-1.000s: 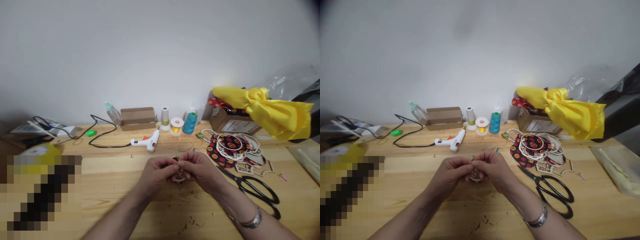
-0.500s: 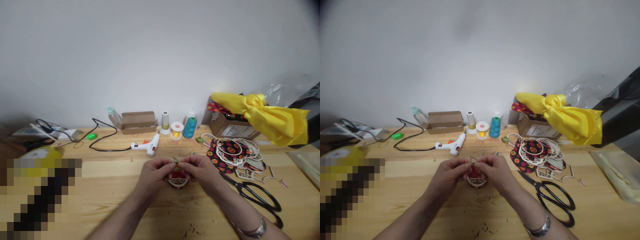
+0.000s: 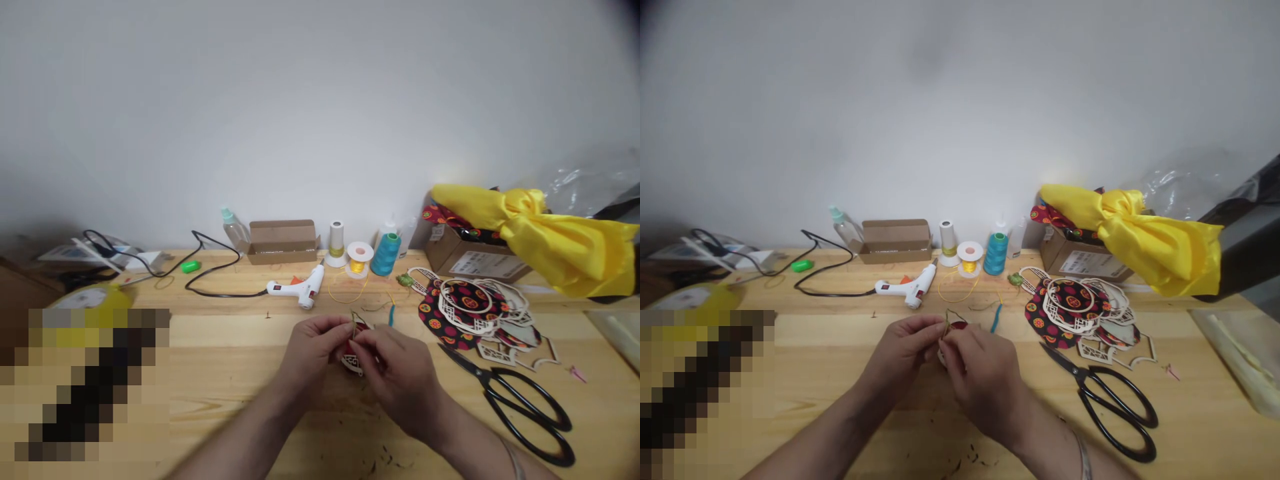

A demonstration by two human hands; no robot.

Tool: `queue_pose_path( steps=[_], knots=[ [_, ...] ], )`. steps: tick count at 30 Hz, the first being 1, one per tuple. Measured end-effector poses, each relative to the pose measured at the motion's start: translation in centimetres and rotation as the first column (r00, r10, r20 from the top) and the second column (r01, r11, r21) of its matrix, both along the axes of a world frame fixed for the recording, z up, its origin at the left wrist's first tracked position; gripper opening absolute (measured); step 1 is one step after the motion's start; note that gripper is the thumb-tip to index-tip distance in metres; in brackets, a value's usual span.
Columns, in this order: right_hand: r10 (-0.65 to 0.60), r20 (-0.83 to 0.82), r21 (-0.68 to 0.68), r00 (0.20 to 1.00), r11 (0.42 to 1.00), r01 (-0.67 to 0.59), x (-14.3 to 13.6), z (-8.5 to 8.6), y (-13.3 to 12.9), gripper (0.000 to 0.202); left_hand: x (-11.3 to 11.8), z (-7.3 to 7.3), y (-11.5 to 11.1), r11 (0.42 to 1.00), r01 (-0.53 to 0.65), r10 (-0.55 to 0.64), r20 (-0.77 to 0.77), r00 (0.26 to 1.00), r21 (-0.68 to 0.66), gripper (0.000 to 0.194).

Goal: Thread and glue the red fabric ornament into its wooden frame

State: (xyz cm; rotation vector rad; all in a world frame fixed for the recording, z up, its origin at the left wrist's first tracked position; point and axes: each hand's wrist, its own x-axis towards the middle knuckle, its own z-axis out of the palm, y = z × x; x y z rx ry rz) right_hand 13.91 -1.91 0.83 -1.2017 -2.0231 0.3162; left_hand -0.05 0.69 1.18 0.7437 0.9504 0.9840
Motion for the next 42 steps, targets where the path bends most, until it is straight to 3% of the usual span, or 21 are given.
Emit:
queue_pose_path(
  steps=[3, 5, 8, 11, 14, 17, 19, 21, 22, 24, 26, 29, 36, 42],
  knots=[
    [-0.042, 0.243, 0.264, 0.969, 0.964, -0.024, 0.0, -0.6, -0.1, 0.014, 0.1, -0.1, 0.0, 0.999, 0.023, -0.018, 0.106, 0.994, -0.038, 0.011],
    [-0.089, 0.361, 0.358, 0.929, 0.932, -0.05, 0.1, -0.7, 0.0, 0.014, 0.2, 0.0, 0.0, 0.996, 0.031, -0.017, 0.156, 0.988, -0.084, 0.01],
    [-0.117, 0.452, 0.416, 0.884, 0.905, -0.093, 0.1, -0.5, 0.0, 0.014, 0.2, -0.1, 0.1, 0.987, 0.052, -0.016, 0.226, 0.974, -0.154, 0.009],
    [-0.083, 0.451, 0.417, 0.889, 0.9, -0.128, 0.0, -0.3, -0.1, 0.014, 0.2, -0.3, 0.0, 0.98, 0.056, -0.003, 0.268, 0.963, -0.19, 0.007],
    [0.008, 0.209, 0.307, 0.978, 0.949, -0.073, 0.2, -0.1, 0.2, 0.012, 0.2, -0.5, 0.0, 0.983, 0.052, -0.001, 0.27, 0.963, -0.179, 0.007],
    [-0.053, -0.21, -0.03, 0.976, 0.998, 0.048, 0.5, 0.2, 1.1, 0.015, 0.1, -0.5, -0.1, 0.99, 0.053, -0.028, 0.191, 0.981, -0.128, 0.01],
    [-0.163, -0.39, -0.374, 0.907, 0.927, 0.006, 0.6, 0.4, 1.7, 0.024, 0.1, -0.4, -0.1, 0.994, 0.057, -0.045, 0.116, 0.992, -0.096, 0.012],
    [-0.233, -0.511, -0.616, 0.827, 0.77, -0.164, 0.6, 0.5, 2.2, 0.032, 0.1, -0.4, -0.2, 0.994, 0.076, -0.071, 0.069, 0.995, -0.076, 0.012],
    [-0.258, -0.559, -0.672, 0.788, 0.698, -0.248, 0.5, 0.5, 2.4, 0.034, 0.1, -0.4, -0.2, 0.994, 0.088, -0.084, 0.059, 0.995, -0.068, 0.012],
    [-0.306, -0.62, -0.707, 0.722, 0.618, -0.344, 0.4, 0.6, 2.4, 0.032, 0.2, -0.3, -0.3, 0.991, 0.114, -0.111, 0.055, 0.992, -0.066, 0.013],
    [-0.351, -0.645, -0.71, 0.679, 0.603, -0.363, 0.2, 0.7, 2.3, 0.03, 0.3, -0.3, -0.3, 0.988, 0.132, -0.128, 0.049, 0.991, -0.075, 0.013],
    [-0.374, -0.655, -0.702, 0.657, 0.623, -0.345, 0.2, 0.8, 2.2, 0.026, 0.3, -0.3, -0.4, 0.987, 0.145, -0.144, 0.017, 0.989, -0.075, 0.013],
    [-0.345, -0.645, -0.686, 0.682, 0.655, -0.317, 0.6, 1.0, 2.4, 0.018, 0.2, -0.5, -0.3, 0.985, 0.174, -0.175, -0.086, 0.981, -0.019, 0.017],
    [-0.336, -0.619, -0.69, 0.71, 0.665, -0.287, 0.5, 0.9, 2.4, 0.018, 0.3, 0.0, -0.4, 0.988, 0.141, -0.148, -0.127, 0.981, -0.057, 0.018]
  ],
)
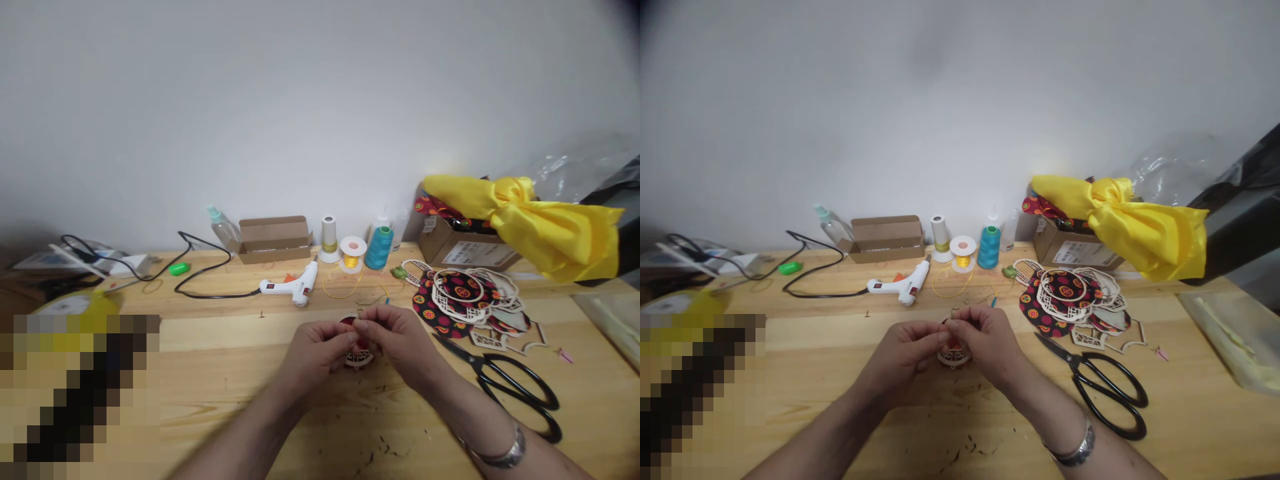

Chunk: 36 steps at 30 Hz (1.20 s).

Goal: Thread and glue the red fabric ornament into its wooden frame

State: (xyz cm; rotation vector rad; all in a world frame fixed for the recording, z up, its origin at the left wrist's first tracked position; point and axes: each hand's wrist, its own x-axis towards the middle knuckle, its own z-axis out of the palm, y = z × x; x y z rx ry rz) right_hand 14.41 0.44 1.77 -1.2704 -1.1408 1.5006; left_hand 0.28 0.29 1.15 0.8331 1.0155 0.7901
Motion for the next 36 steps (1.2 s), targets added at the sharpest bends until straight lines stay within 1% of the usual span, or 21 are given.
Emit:
queue_pose_path(
  steps=[3, 6, 8, 10, 13, 17, 20, 23, 26, 29, 33, 36],
  knots=[
    [0.02, -0.018, -0.016, 1.0, 1.0, -0.021, -0.01, 0.0, 0.02, 0.026, 0.01, -0.04, 0.03, 1.0, 0.001, 0.0, 0.063, 0.998, -0.013, 0.017],
    [0.055, -0.059, -0.043, 0.997, 0.997, -0.057, 0.09, 0.03, 0.05, 0.037, -0.1, -0.29, 0.18, 0.999, -0.008, 0.011, 0.072, 0.997, -0.032, 0.019],
    [0.099, -0.05, -0.026, 0.994, 0.995, -0.1, 0.17, 0.04, 0.06, 0.035, -0.19, -0.43, 0.28, 0.999, -0.019, 0.02, 0.067, 0.998, -0.028, 0.02],
    [0.126, -0.021, -0.005, 0.992, 0.992, -0.126, 0.24, 0.04, 0.08, 0.026, -0.25, -0.5, 0.32, 1.0, -0.025, 0.026, 0.067, 0.997, -0.014, 0.018],
    [0.078, 0.013, -0.005, 0.997, 0.997, -0.078, 0.28, 0.0, 0.11, 0.014, -0.25, -0.5, 0.31, 0.999, -0.031, 0.032, 0.055, 0.998, -0.019, 0.017],
    [0.019, 0.046, 0.032, 0.999, 0.999, -0.02, 0.26, -0.17, 0.15, 0.008, -0.09, -0.41, 0.23, 0.999, -0.03, 0.031, 0.031, 0.999, -0.023, 0.016],
    [0.002, 0.068, 0.064, 0.998, 0.998, -0.007, 0.2, -0.37, 0.14, 0.008, 0.02, -0.29, 0.17, 0.999, -0.03, 0.03, 0.013, 0.999, -0.024, 0.017],
    [0.003, 0.114, 0.104, 0.993, 0.995, -0.015, 0.16, -0.54, 0.11, 0.009, 0.0, -0.13, 0.16, 1.0, -0.023, 0.023, -0.011, 1.0, 0.007, 0.018],
    [-0.039, 0.267, 0.182, 0.963, 0.983, -0.011, 0.3, -0.52, 0.04, 0.01, -0.18, -0.11, 0.22, 0.999, -0.004, 0.006, -0.044, 0.999, 0.044, 0.02],
    [-0.083, 0.392, 0.268, 0.916, 0.963, -0.027, 0.52, -0.38, -0.07, 0.013, -0.39, -0.26, 0.34, 0.999, -0.01, 0.012, -0.034, 0.999, 0.049, 0.018],
    [-0.131, 0.435, 0.343, 0.891, 0.939, -0.03, 0.62, -0.3, -0.16, 0.013, -0.46, -0.22, 0.32, 1.0, -0.009, 0.009, -0.009, 1.0, 0.016, 0.016],
    [-0.143, 0.418, 0.35, 0.897, 0.936, -0.014, 0.57, -0.32, -0.11, 0.012, -0.25, 0.23, 0.07, 1.0, 0.003, -0.001, -0.079, 0.997, 0.024, 0.014]
  ],
)
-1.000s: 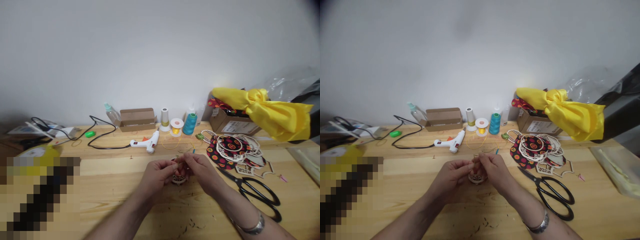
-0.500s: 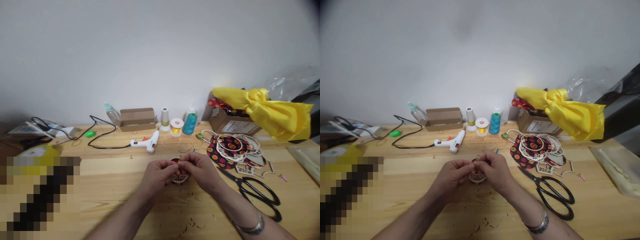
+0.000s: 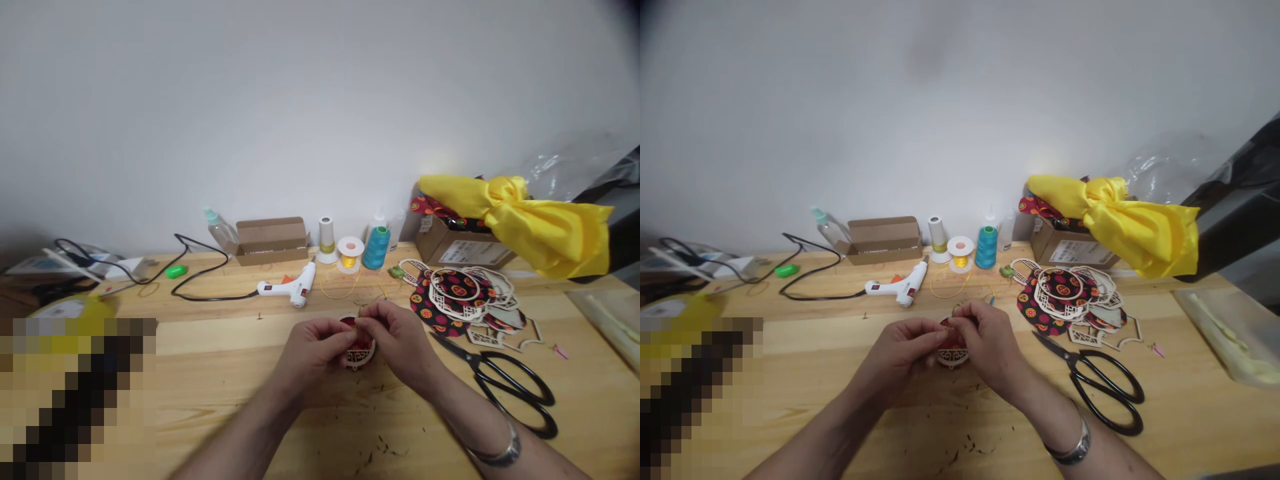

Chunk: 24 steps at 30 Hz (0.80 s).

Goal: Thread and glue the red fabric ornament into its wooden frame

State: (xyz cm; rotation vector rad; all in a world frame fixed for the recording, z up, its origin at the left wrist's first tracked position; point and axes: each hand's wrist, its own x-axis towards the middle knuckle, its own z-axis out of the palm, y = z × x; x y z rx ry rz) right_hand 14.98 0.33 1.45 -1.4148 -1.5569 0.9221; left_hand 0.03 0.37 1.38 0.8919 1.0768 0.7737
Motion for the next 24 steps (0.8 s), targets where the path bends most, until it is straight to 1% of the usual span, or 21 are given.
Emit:
queue_pose_path(
  steps=[1, 2, 3, 4, 5, 6, 7, 8, 9, 11, 13, 16, 19, 20, 21, 22, 23, 24],
  knots=[
    [0.0, -0.027, -0.021, 1.0, 1.0, 0.0, 0.0, 0.0, 0.0, 0.012, 0.1, 0.1, -0.1, 0.999, 0.006, -0.004, -0.05, 0.999, 0.034, 0.013],
    [0.002, -0.067, -0.053, 0.998, 0.999, -0.005, -0.1, 0.0, 0.1, 0.012, 0.2, 0.2, -0.2, 0.995, 0.012, -0.001, -0.111, 0.994, 0.096, 0.011],
    [0.004, -0.115, -0.091, 0.993, 0.996, -0.014, -0.1, 0.0, 0.1, 0.012, 0.3, 0.2, -0.4, 0.983, 0.025, 0.008, -0.18, 0.984, 0.181, 0.009],
    [0.004, -0.168, -0.132, 0.986, 0.991, -0.026, -0.2, 0.0, 0.2, 0.011, 0.4, 0.1, -0.5, 0.951, 0.043, 0.033, -0.239, 0.97, 0.306, 0.007],
    [0.0, -0.22, -0.171, 0.975, 0.985, -0.039, -0.2, 0.0, 0.3, 0.011, 0.4, -0.1, -0.6, 0.891, 0.062, 0.081, -0.291, 0.953, 0.45, 0.006],
    [-0.008, -0.27, -0.205, 0.963, 0.978, -0.049, -0.3, -0.1, 0.3, 0.011, 0.5, -0.3, -0.8, 0.808, 0.1, 0.122, -0.331, 0.936, 0.581, 0.009],
    [-0.021, -0.314, -0.233, 0.949, 0.971, -0.055, -0.3, -0.1, 0.4, 0.011, 0.5, -0.6, -0.9, 0.721, 0.135, 0.175, -0.367, 0.913, 0.68, 0.012],
    [-0.034, -0.351, -0.255, 0.936, 0.965, -0.061, -0.4, -0.2, 0.4, 0.011, 0.5, -0.9, -1.1, 0.646, 0.17, 0.224, -0.397, 0.89, 0.745, 0.014],
    [-0.045, -0.38, -0.269, 0.924, 0.961, -0.064, -0.4, -0.2, 0.4, 0.012, 0.6, -1.2, -1.2, 0.573, 0.221, 0.243, -0.421, 0.874, 0.79, 0.016],
    [-0.058, -0.412, -0.278, 0.909, 0.959, -0.065, -0.5, -0.4, 0.5, 0.012, 0.6, -1.6, -1.4, 0.459, 0.301, 0.268, -0.453, 0.85, 0.836, 0.019],
    [-0.062, -0.424, -0.276, 0.904, 0.959, -0.064, -0.6, -0.5, 0.4, 0.013, 0.7, -1.9, -1.5, 0.381, 0.354, 0.287, -0.473, 0.833, 0.854, 0.02],
    [-0.063, -0.421, -0.272, 0.905, 0.96, -0.06, -0.7, -0.6, 0.3, 0.014, 0.7, -2.2, -1.4, 0.301, 0.4, 0.346, -0.49, 0.8, 0.866, 0.019],
    [-0.074, -0.387, -0.267, 0.919, 0.963, -0.035, -0.8, -0.6, 0.2, 0.013, 0.6, -2.5, -1.3, 0.25, 0.458, 0.37, -0.521, 0.769, 0.853, 0.017],
    [-0.078, -0.374, -0.265, 0.924, 0.964, -0.026, -0.9, -0.5, 0.2, 0.013, 0.6, -2.6, -1.4, 0.25, 0.475, 0.368, -0.536, 0.76, 0.844, 0.017],
    [-0.08, -0.362, -0.261, 0.929, 0.965, -0.018, -0.9, -0.5, 0.2, 0.013, 0.7, -2.6, -1.4, 0.266, 0.482, 0.36, -0.55, 0.753, 0.835, 0.018],
    [-0.076, -0.355, -0.252, 0.932, 0.968, -0.017, -0.9, -0.4, 0.2, 0.013, 0.7, -2.5, -1.5, 0.301, 0.476, 0.342, -0.559, 0.755, 0.826, 0.019],
    [-0.066, -0.349, -0.242, 0.935, 0.97, -0.021, -0.8, -0.3, 0.2, 0.013, 0.7, -2.3, -1.5, 0.362, 0.454, 0.316, -0.565, 0.762, 0.814, 0.02],
    [-0.053, -0.344, -0.232, 0.937, 0.972, -0.03, -0.8, -0.3, 0.2, 0.013, 0.7, -2.1, -1.5, 0.444, 0.412, 0.269, -0.557, 0.786, 0.795, 0.021]
  ],
)
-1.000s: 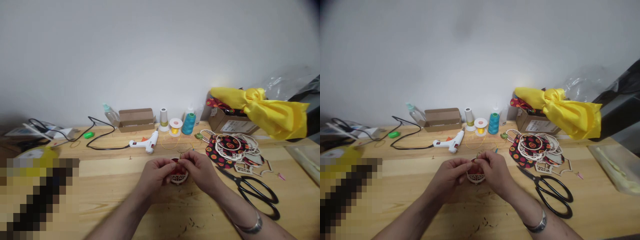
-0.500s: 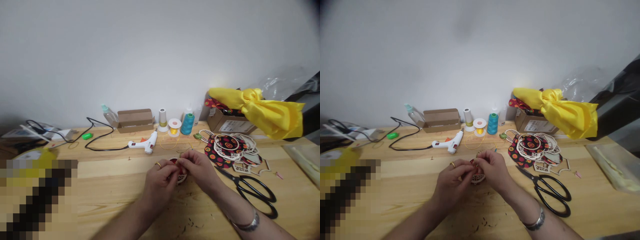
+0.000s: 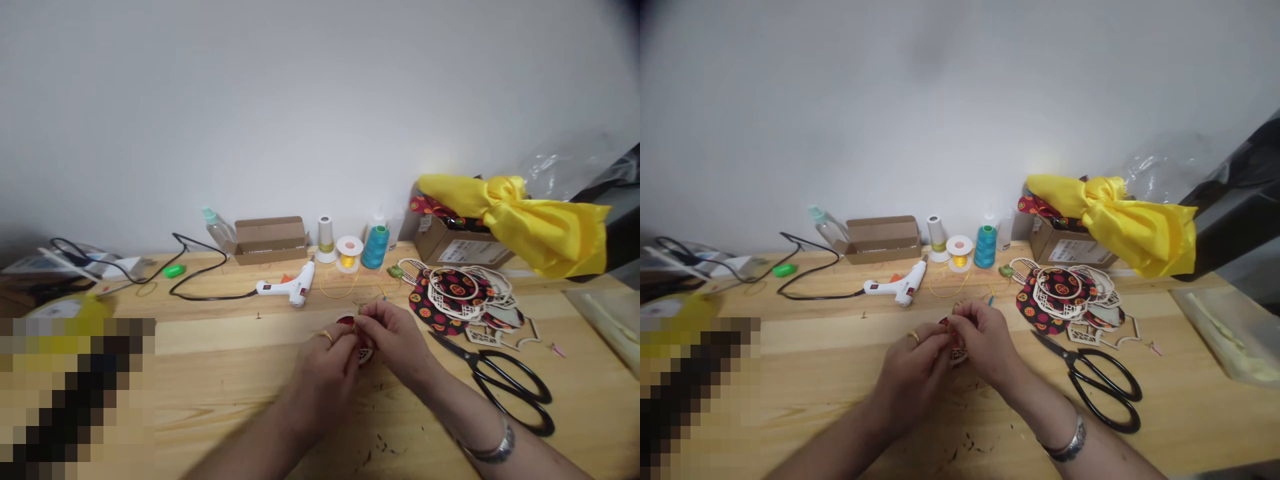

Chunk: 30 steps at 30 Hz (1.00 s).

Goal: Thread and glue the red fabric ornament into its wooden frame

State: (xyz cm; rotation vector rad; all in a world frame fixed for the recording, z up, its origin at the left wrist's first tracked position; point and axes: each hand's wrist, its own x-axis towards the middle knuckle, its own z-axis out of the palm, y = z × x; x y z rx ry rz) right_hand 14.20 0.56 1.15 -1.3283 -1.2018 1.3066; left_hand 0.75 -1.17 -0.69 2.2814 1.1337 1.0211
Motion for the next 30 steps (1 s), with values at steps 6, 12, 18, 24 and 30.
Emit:
queue_pose_path(
  steps=[6, 12, 18, 24, 30],
  knots=[
    [-0.01, 0.064, 0.044, 0.998, 0.999, 0.007, 0.4, -0.1, 0.2, 0.01, -0.4, 1.9, 1.3, 0.668, 0.007, 0.379, 0.348, 0.858, -0.744, 0.015],
    [0.02, 0.123, 0.164, 0.992, 0.986, -0.04, 0.5, -0.3, 0.1, 0.009, -1.0, 2.2, 1.9, 0.464, 0.303, 0.376, 0.495, 0.783, -0.832, 0.029],
    [0.081, 0.088, 0.18, 0.993, 0.979, -0.096, 0.5, 0.4, 0.1, 0.011, -1.2, 1.9, 2.0, 0.41, 0.458, 0.283, 0.587, 0.758, -0.789, 0.019],
    [0.194, -0.206, -0.052, 0.959, 0.976, -0.209, 0.7, 0.8, 0.1, 0.018, -1.6, 1.8, 2.4, 0.305, 0.592, 0.328, 0.666, 0.67, -0.746, 0.013],
    [0.226, -0.35, -0.126, 0.909, 0.95, -0.284, 0.9, 0.4, 0.1, 0.022, -1.9, 1.9, 2.5, 0.231, 0.608, 0.347, 0.648, 0.679, -0.76, 0.012]
  ],
)
